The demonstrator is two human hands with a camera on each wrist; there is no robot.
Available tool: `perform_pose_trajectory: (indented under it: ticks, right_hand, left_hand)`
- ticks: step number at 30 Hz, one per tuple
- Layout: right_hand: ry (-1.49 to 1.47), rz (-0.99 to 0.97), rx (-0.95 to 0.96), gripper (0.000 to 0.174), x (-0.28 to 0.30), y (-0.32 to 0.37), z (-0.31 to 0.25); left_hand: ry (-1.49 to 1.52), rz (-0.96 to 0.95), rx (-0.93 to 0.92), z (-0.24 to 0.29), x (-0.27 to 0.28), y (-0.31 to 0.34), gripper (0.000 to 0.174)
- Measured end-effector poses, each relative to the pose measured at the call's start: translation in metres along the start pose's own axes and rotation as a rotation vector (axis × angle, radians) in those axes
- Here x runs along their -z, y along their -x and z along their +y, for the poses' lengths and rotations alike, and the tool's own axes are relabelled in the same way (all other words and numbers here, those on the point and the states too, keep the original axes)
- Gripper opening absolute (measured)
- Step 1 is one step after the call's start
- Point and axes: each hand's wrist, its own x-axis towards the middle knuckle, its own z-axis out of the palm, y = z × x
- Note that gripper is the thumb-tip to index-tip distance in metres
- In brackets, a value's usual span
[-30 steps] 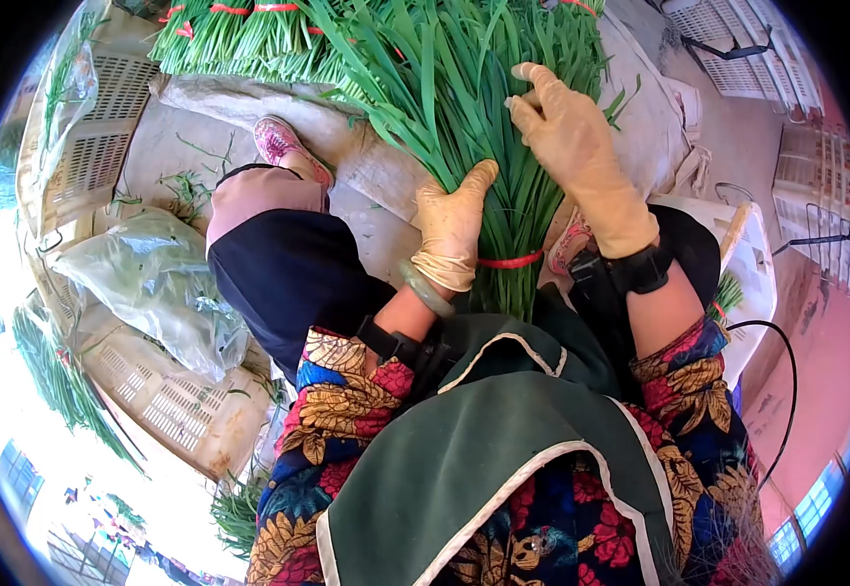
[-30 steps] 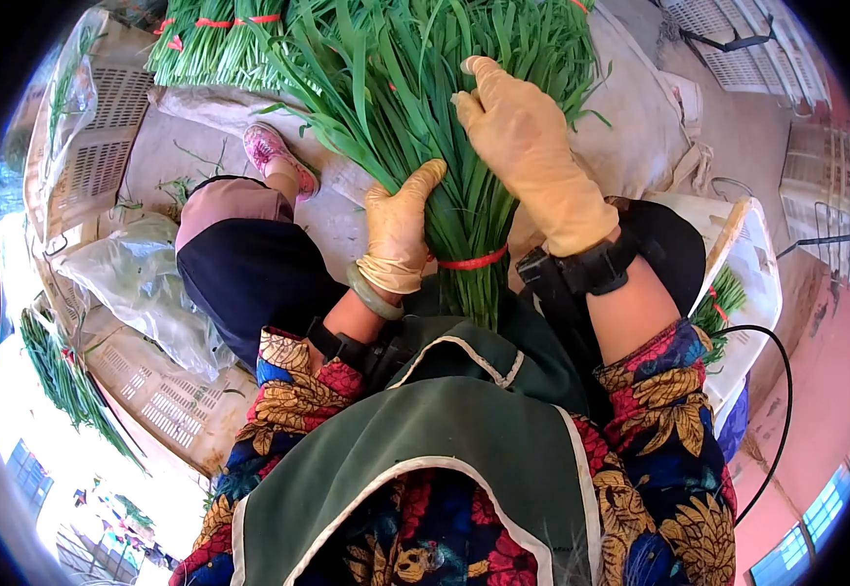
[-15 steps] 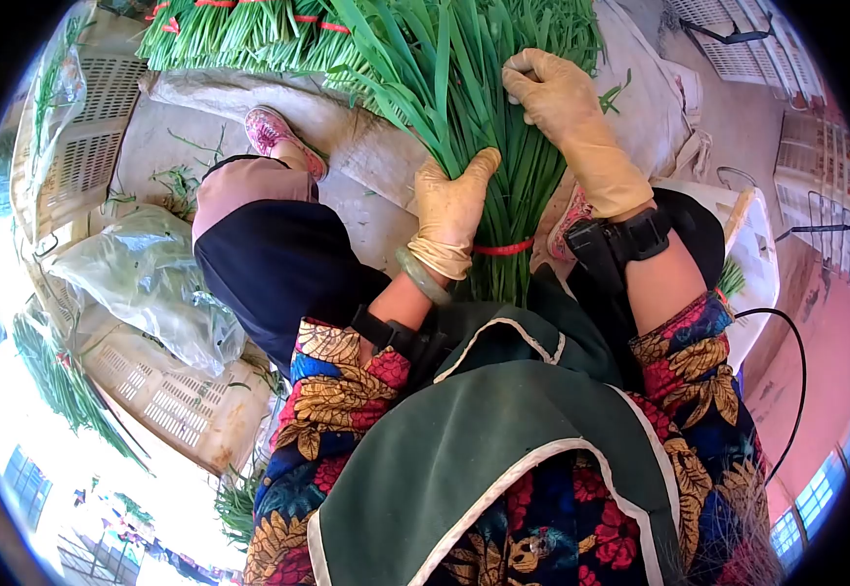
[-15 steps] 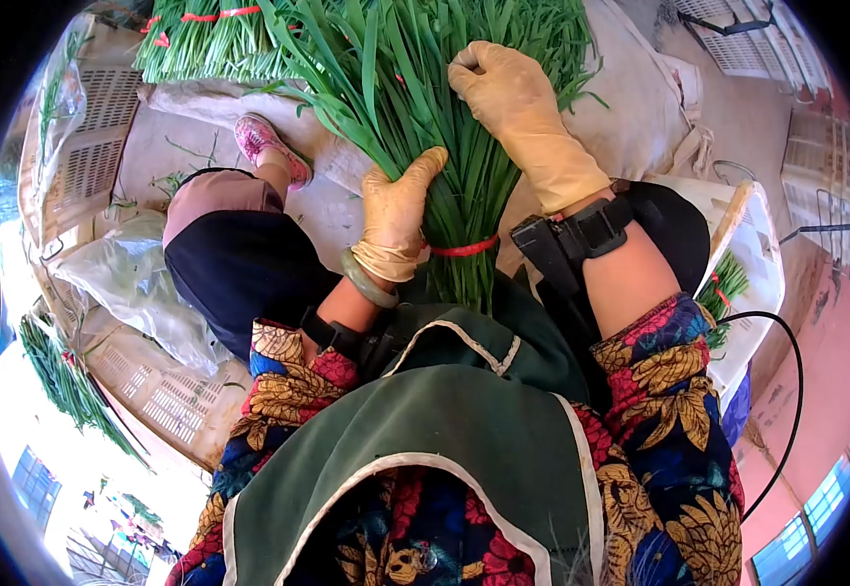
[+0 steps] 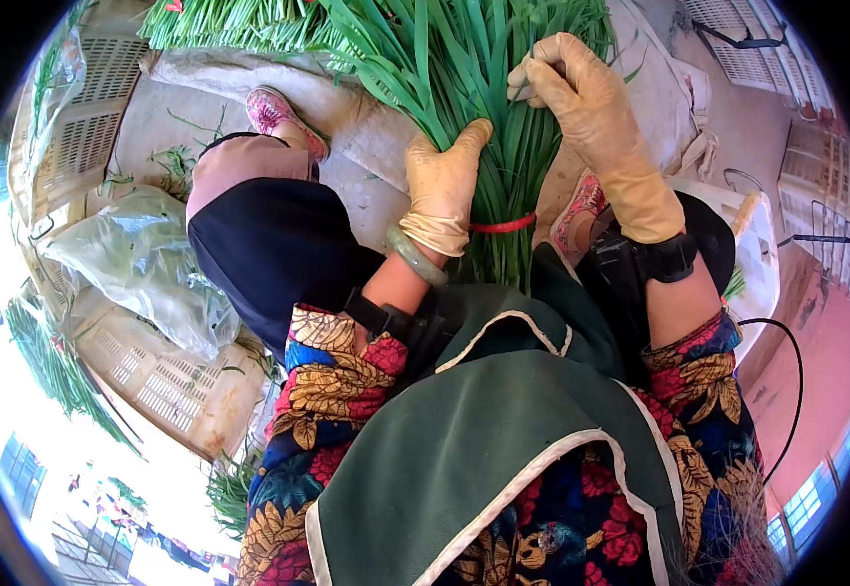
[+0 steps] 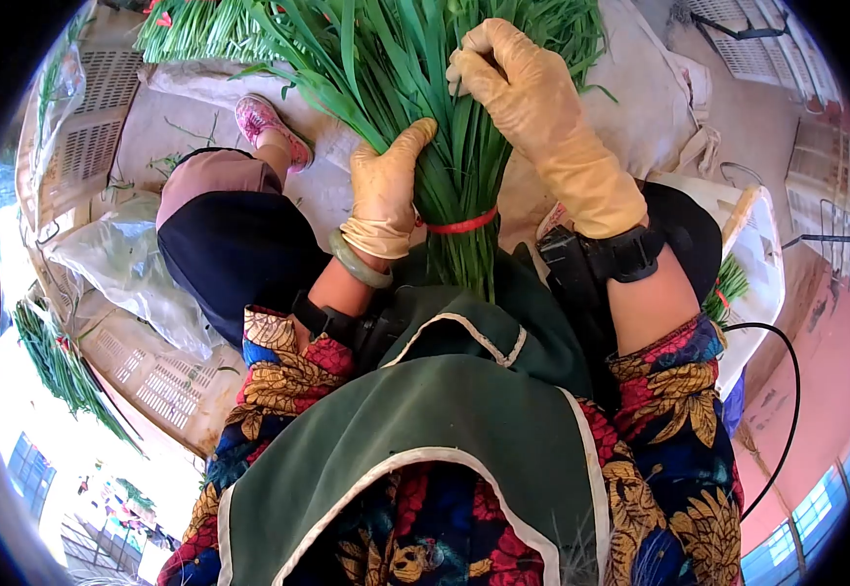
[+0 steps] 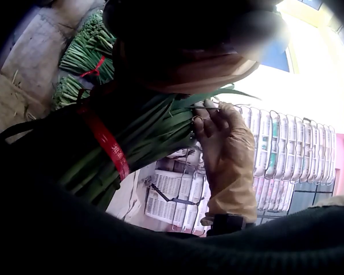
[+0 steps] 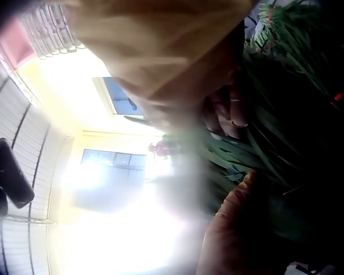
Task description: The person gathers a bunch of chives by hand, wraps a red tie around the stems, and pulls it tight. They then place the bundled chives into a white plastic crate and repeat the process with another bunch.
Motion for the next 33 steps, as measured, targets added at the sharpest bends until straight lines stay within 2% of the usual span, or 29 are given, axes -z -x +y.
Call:
perform_pose_trajectory:
  ticks: [2, 5, 11, 14, 15, 18, 21, 24, 27, 30, 33]
  right_hand:
    - [0.112, -0.028, 0.208, 0.012, 0.003, 0.004, -0.002]
    - [0.187, -0.148, 0.199, 0.007, 0.008, 0.010, -0.009]
    - [0.283, -0.231, 0.164, 0.008, 0.007, 0.013, -0.014]
    - [0.423, -0.330, 0.064, 0.010, 0.004, 0.016, -0.025]
    - [0.457, -0.288, 0.198, 0.013, 0.002, 0.018, -0.016]
    - [0.482, -0.252, 0.382, 0.014, 0.000, 0.017, 0.008]
    - [0.643, -0.315, 0.476, 0.018, 0.000, 0.012, 0.016]
    - [0.566, -0.278, 0.512, 0.023, -0.004, 0.015, 0.022]
    - [0.654, -0.322, 0.487, 0.019, -0.007, 0.019, 0.002]
    - [0.653, -0.406, 0.493, 0.020, -0.009, 0.025, -0.009]
    - [0.638, -0.372, 0.595, 0.021, -0.008, 0.032, -0.014]
  left_hand:
    - [0.010, 0.005, 0.016, 0.000, 0.000, -0.001, 0.024]
    - [0.012, -0.009, 0.003, -0.002, 0.001, -0.003, 0.024]
    - [0.007, -0.007, -0.002, -0.003, 0.001, 0.000, 0.024]
    - [-0.012, 0.001, 0.032, -0.002, 0.000, 0.002, 0.023]
    - [-0.014, -0.013, 0.028, -0.003, 0.000, 0.003, 0.022]
    - [-0.015, -0.026, 0.019, -0.004, 0.001, 0.001, 0.021]
    - [-0.005, -0.006, 0.048, -0.005, 0.001, -0.001, 0.022]
    - [0.004, -0.009, 0.064, -0.001, 0.002, 0.000, 0.024]
    - [-0.002, 0.001, 0.061, -0.007, 0.010, -0.008, 0.026]
    - [0.020, 0.061, 0.043, -0.010, 0.012, -0.015, 0.019]
    - [0.018, 0.079, 0.053, -0.001, 0.010, -0.015, 0.015]
